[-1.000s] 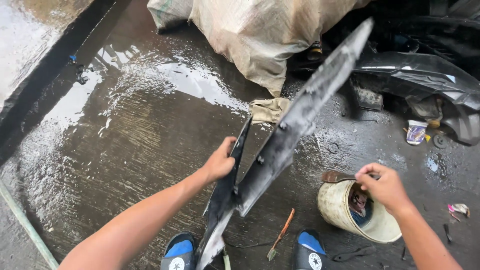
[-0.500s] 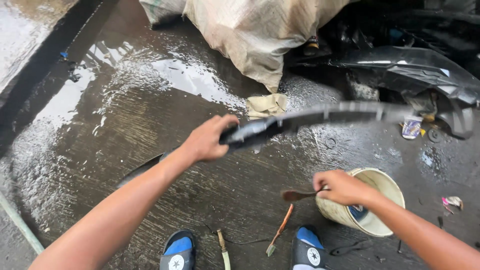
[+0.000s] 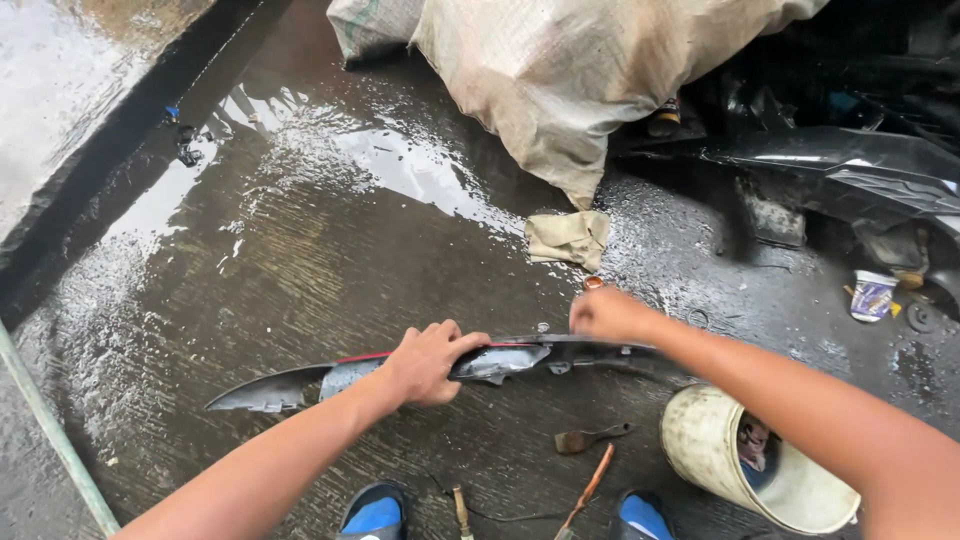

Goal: Cleaning a motorcycle fairing using a brush and soapy water

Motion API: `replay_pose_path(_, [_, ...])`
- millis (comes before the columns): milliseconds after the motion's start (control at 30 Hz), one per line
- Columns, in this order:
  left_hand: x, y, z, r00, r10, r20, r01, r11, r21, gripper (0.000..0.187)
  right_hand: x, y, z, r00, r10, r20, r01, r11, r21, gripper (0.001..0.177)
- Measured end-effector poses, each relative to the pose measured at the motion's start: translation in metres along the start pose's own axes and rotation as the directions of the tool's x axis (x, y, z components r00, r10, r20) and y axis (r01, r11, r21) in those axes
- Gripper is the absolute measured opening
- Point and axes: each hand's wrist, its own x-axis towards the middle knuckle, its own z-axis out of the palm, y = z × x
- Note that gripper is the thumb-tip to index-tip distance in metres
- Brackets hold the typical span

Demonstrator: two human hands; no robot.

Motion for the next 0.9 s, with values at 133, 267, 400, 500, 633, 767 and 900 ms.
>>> replay_pose_path(133, [0.002, -0.003, 0.005, 1.000, -0.005, -0.007, 0.005, 0.999, -0.035, 0.069, 0.093, 0.046, -0.023, 0.918, 0.213, -0.335, -0.235, 0.972, -0.024, 0.030])
replay_pose_path(267, [-0.001, -0.006, 0.011, 0.999, -0.030, 0.019, 0.031, 0.997, -0.075, 0.069, 0.134, 0.041, -0.016, 0.834, 0.297, -0.465, -0.368, 0.927, -0.068, 0.057])
replay_pose_path(400, [0.006, -0.010, 0.017, 0.999, -0.043, 0.013, 0.044, 0.991, -0.127, 0.072, 0.160, 0.057, -0.023, 0.717, 0.320, -0.619, -0.441, 0.896, -0.047, 0.021])
replay_pose_path(500, [0.010, -0.015, 0.015, 0.998, -0.063, 0.011, 0.063, 0.989, -0.133, 0.071, 0.149, 0.061, -0.034, 0.841, 0.152, -0.519, -0.298, 0.931, -0.209, 0.032])
replay_pose_path(633, [0.006, -0.010, 0.014, 0.997, -0.073, 0.024, 0.075, 0.994, -0.081, 0.073, 0.156, 0.065, -0.014, 0.870, 0.285, -0.402, -0.348, 0.933, -0.093, 0.072])
replay_pose_path(767, [0.003, -0.007, 0.012, 0.998, -0.066, 0.024, 0.068, 0.992, -0.106, 0.068, 0.157, 0.053, -0.004, 0.743, 0.405, -0.533, -0.467, 0.884, 0.020, 0.039])
replay_pose_path(900, [0.006, -0.008, 0.014, 0.998, -0.064, 0.026, 0.066, 0.993, -0.102, 0.070, 0.149, 0.084, -0.053, 0.732, 0.233, -0.640, -0.379, 0.920, -0.098, 0.017])
